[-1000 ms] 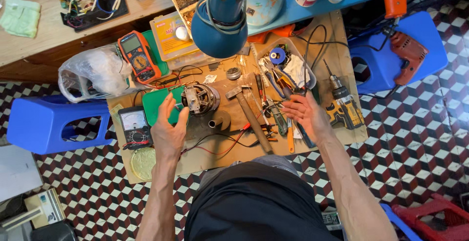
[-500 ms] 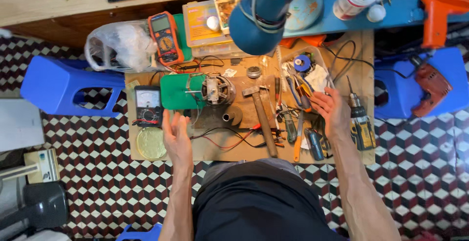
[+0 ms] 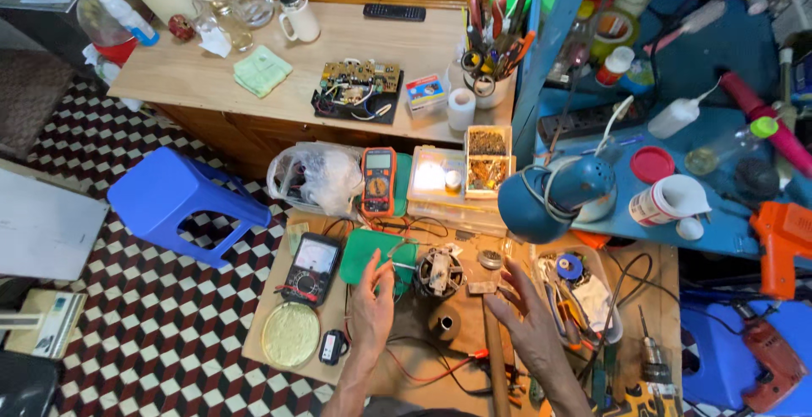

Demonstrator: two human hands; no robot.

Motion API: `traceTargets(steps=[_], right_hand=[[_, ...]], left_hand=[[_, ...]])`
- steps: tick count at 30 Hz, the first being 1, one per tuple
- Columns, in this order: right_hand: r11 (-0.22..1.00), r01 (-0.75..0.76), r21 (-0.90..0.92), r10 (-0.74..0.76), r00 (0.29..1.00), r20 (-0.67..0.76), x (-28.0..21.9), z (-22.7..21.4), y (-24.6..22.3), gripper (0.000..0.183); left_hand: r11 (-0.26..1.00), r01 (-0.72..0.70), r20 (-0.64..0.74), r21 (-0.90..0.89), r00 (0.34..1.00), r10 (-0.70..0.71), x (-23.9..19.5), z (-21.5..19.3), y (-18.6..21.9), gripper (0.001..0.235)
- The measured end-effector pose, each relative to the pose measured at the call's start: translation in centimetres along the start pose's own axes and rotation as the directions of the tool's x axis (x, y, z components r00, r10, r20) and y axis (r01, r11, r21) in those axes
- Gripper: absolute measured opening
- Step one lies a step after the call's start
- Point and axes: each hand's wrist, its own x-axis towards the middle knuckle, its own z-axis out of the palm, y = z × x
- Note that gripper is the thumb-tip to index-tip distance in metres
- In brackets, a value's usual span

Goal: The person disassembles and reassembles a small electrical motor on a workbench. They use a cordless drill to remove and install screws, then manually rotate the motor shaft to test movement. The person also uses a hammer to tap the motor housing and a screwdriver to adjust internal components.

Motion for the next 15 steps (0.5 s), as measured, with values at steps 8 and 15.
traceTargets(steps=[8, 15], right_hand=[[0.974, 0.170, -0.151, -0.177, 0.983, -0.038, 2.8, 5.9, -8.4, 0.094], [0.992, -0.032, -0.119, 0.014, 0.989, -0.150, 6.9, 9.5, -10.8, 0.079]], left_hand=[[0.986, -0.070, 0.153, -0.152, 0.984, 0.094, 7.1, 1.5, 2.4, 0.045], [0.993, 0.000, 0.125, -0.115, 0.992, 0.015, 10.2, -1.9, 0.1, 0.052]])
